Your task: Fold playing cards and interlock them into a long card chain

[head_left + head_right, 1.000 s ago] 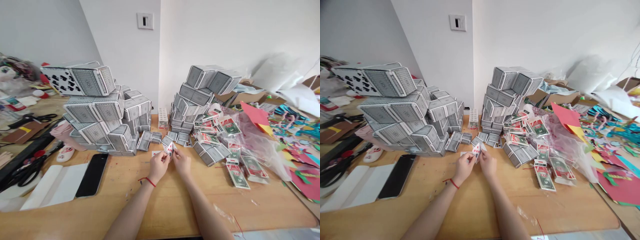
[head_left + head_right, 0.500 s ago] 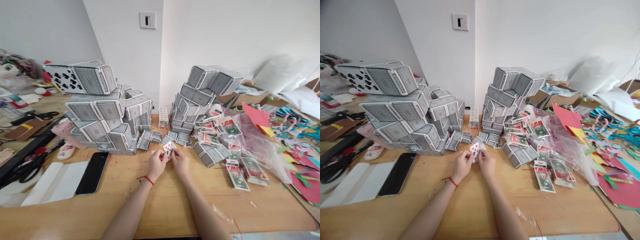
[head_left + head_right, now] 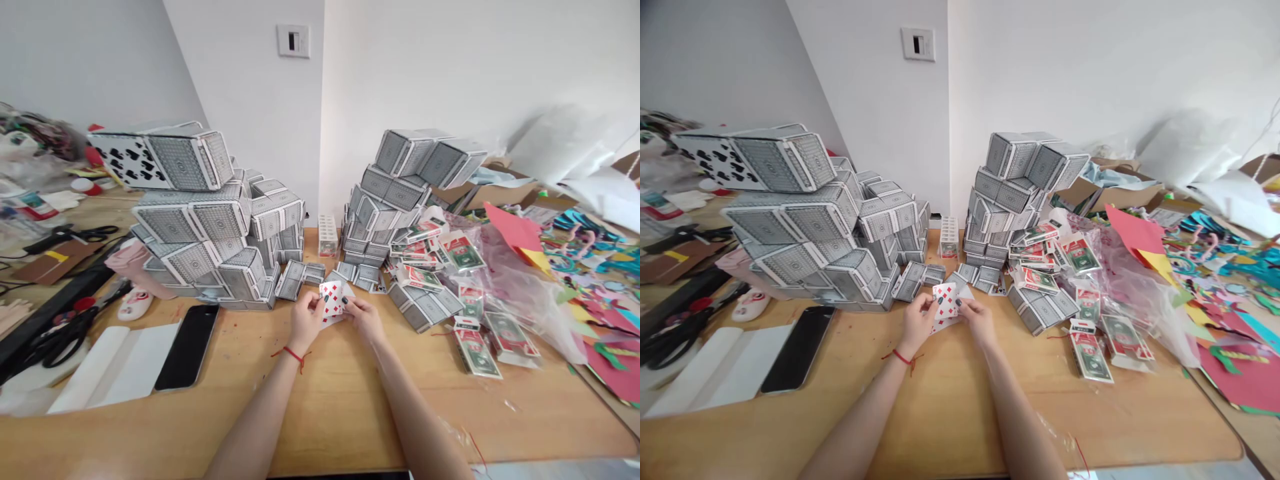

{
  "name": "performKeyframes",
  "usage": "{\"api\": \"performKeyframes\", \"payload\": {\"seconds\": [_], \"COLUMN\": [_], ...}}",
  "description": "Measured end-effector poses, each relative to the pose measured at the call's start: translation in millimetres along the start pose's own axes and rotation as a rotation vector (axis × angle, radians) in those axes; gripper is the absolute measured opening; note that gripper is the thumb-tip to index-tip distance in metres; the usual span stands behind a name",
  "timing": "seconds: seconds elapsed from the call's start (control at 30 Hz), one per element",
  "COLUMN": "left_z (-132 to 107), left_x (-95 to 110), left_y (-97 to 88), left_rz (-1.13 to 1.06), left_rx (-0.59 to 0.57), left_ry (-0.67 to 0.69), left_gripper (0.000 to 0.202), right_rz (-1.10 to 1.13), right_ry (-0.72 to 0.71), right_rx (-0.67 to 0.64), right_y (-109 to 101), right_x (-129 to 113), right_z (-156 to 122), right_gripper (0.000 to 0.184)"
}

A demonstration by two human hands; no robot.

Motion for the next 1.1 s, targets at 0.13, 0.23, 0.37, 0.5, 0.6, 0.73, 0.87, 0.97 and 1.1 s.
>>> {"api": "performKeyframes", "payload": {"seconds": [0.13, 0.23, 0.37, 0.5, 0.6, 0.73, 0.87, 0.97, 1.1], "left_z": [0, -2, -5, -8, -12, -14, -13, -12, -11], "left_x": [-1, -3, -5, -3, -2, -1, -5, -8, -10], "left_y": [1.6, 4.3, 10.2, 19.8, 25.6, 27.7, 23.2, 23.2, 26.7], "left_rz": [-0.121, -0.184, -0.382, -0.592, -0.627, -0.707, -0.740, -0.769, -0.722], "left_rx": [-0.059, -0.106, -0.190, -0.217, -0.159, -0.081, -0.013, -0.058, -0.138], "left_ry": [-0.010, -0.046, -0.147, -0.300, -0.399, -0.465, -0.541, -0.592, -0.559], "left_gripper": [0.013, 0.016, 0.013, 0.032, 0.031, 0.024, 0.017, 0.020, 0.030], "right_rz": [0.125, 0.097, -0.005, -0.185, -0.266, -0.321, -0.317, -0.295, -0.229], "right_ry": [0.082, 0.034, -0.062, -0.162, -0.226, -0.246, -0.231, -0.185, -0.123], "right_rx": [-0.048, 0.009, 0.054, 0.043, 0.047, 0.046, -0.001, -0.036, 0.017], "right_y": [1, -4, -2, 12, 20, 22, 26, 28, 21], "right_x": [3, 5, 9, 11, 11, 13, 13, 13, 11], "right_z": [0, 2, 1, -6, -11, -13, -14, -14, -10], "right_gripper": [0.027, 0.020, 0.020, 0.018, 0.016, 0.021, 0.022, 0.022, 0.023]}}
Point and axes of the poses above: each hand's wrist, its own z-axis towards the middle knuckle, its own y-axis out of the palm, x = y × z, the point moved 4 cm from there along z, towards the middle knuckle, and after that the axes turned 5 degrees about z, right-handed, at the moved point
